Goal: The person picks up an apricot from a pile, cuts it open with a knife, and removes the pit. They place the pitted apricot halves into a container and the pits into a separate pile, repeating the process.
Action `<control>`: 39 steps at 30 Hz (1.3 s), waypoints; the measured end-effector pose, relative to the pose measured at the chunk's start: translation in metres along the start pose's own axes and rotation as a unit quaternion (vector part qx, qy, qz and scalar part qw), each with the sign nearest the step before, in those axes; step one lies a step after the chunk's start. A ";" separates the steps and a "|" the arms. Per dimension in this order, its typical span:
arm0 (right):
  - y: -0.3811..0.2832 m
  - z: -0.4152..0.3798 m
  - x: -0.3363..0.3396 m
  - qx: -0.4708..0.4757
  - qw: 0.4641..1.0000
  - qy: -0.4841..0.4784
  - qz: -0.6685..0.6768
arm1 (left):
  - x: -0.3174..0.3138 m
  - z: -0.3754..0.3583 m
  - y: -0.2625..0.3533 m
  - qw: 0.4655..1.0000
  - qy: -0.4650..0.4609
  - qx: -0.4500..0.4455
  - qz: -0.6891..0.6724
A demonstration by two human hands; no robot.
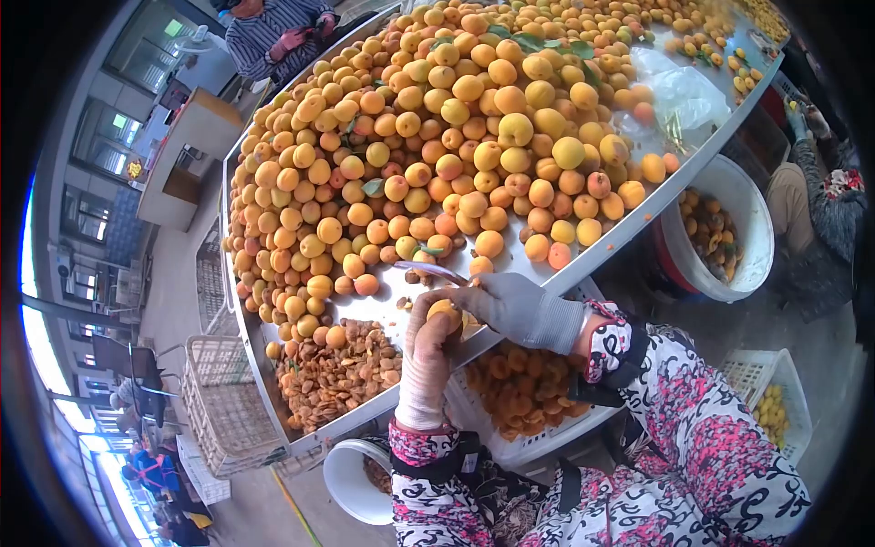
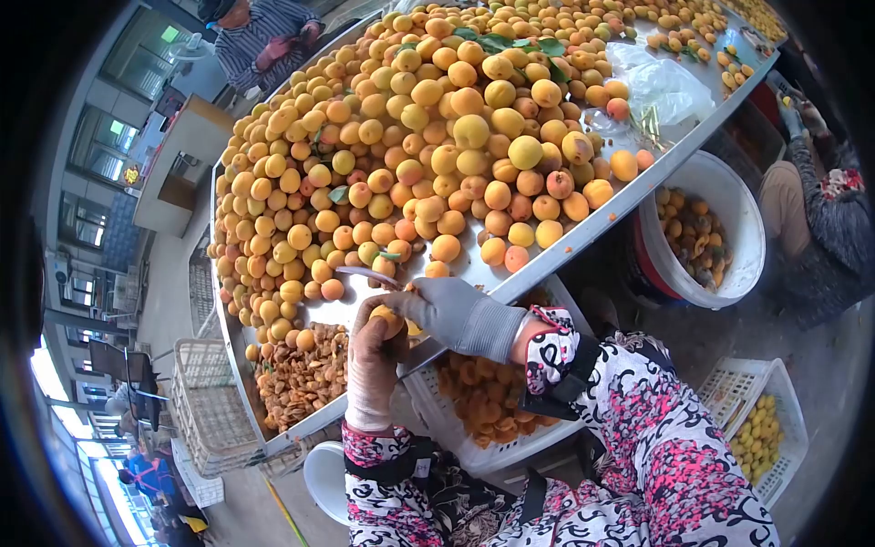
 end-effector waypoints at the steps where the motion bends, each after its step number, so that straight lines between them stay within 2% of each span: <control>1: -0.005 -0.001 0.001 0.016 0.997 -0.009 -0.081 | 0.000 0.000 -0.001 1.000 0.000 0.001 -0.016; 2: -0.009 -0.001 0.002 0.031 0.986 -0.018 -0.163 | -0.001 0.000 -0.001 1.000 -0.001 0.002 -0.016; 5: 0.005 -0.001 0.003 -0.008 0.979 -0.022 -0.201 | -0.001 0.001 0.000 0.998 0.030 0.004 0.049; 6: 0.012 0.000 0.002 -0.009 0.979 -0.021 -0.201 | 0.000 0.001 0.002 0.996 0.048 -0.018 0.074; 8: 0.013 0.004 0.004 0.046 0.953 -0.004 -0.298 | -0.003 0.002 0.003 0.992 0.063 -0.040 0.101; 9: 0.010 0.005 0.009 0.044 0.954 0.002 -0.298 | -0.006 -0.002 0.013 0.980 0.090 -0.091 0.155; 10: 0.012 0.007 0.023 -0.005 0.940 0.022 -0.341 | -0.011 -0.008 0.024 0.961 0.116 -0.143 0.208; 12: -0.005 0.005 0.054 -0.072 0.913 0.074 -0.395 | -0.028 -0.029 0.046 0.953 0.114 -0.194 0.204; 13: -0.012 0.010 0.064 -0.025 0.912 0.128 -0.388 | -0.033 -0.039 0.055 0.952 0.128 -0.211 0.183; 14: -0.011 0.008 0.066 -0.026 0.929 0.135 -0.342 | -0.027 -0.030 0.049 0.978 0.120 -0.105 0.134; 15: -0.016 0.007 0.070 -0.030 0.943 0.146 -0.297 | -0.017 -0.016 0.038 0.990 0.053 -0.090 0.093; 16: -0.015 0.005 0.068 -0.029 0.943 0.146 -0.299 | -0.018 -0.009 0.033 0.993 0.011 -0.108 0.035; 17: -0.012 0.003 0.059 -0.002 0.967 0.134 -0.216 | -0.021 -0.005 0.032 0.992 -0.031 -0.124 -0.022; 18: -0.012 0.002 0.050 0.025 0.984 0.122 -0.131 | -0.022 -0.002 0.032 0.992 -0.033 -0.123 -0.020; 19: -0.012 -0.001 0.046 0.024 0.984 0.123 -0.130 | -0.026 -0.001 0.032 0.990 -0.053 -0.123 -0.033; 22: 0.006 0.000 0.024 -0.055 0.991 0.099 0.072 | -0.030 -0.003 0.034 0.990 -0.061 -0.128 -0.024; 25: 0.026 -0.002 0.021 -0.105 0.982 0.122 0.104 | -0.029 -0.001 0.034 0.987 -0.035 -0.150 0.040; 27: 0.023 -0.006 0.019 -0.091 0.981 0.140 0.097 | -0.025 0.001 0.030 0.987 0.014 -0.141 0.079; 29: 0.018 -0.006 0.022 -0.076 0.980 0.158 0.091 | -0.024 0.004 0.027 0.985 0.011 -0.150 0.082; 31: 0.013 -0.003 0.024 -0.062 0.984 0.150 0.068 | -0.026 -0.002 0.033 0.971 0.057 -0.183 0.140; 32: 0.013 -0.002 0.023 -0.061 0.985 0.149 0.069 | -0.029 -0.004 0.035 0.964 0.043 -0.223 0.136; 33: 0.007 -0.001 0.022 -0.028 0.990 0.136 0.040 | -0.028 -0.005 0.037 0.964 0.045 -0.224 0.137; 35: -0.002 -0.001 0.024 0.007 0.993 0.116 0.015 | -0.018 -0.005 0.038 0.977 0.044 -0.193 0.077; 37: -0.014 -0.001 0.027 0.018 0.990 0.047 -0.134 | -0.007 -0.004 0.044 0.986 0.015 -0.167 -0.008; 38: -0.018 -0.003 0.025 0.064 0.984 0.040 -0.163 | 0.000 -0.001 0.043 0.986 0.005 -0.166 -0.027; 39: -0.019 -0.004 0.023 0.068 0.984 0.037 -0.159 | 0.004 0.001 0.045 0.985 -0.005 -0.164 -0.047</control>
Point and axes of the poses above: each hand's wrist, its own z-axis towards the middle knuckle, its own x-axis out of the back of the hand, y = z × x, the point moved 9 cm from there along z, towards the middle knuckle, and after that the axes turned 12 degrees about x, right-handed, at the moved point
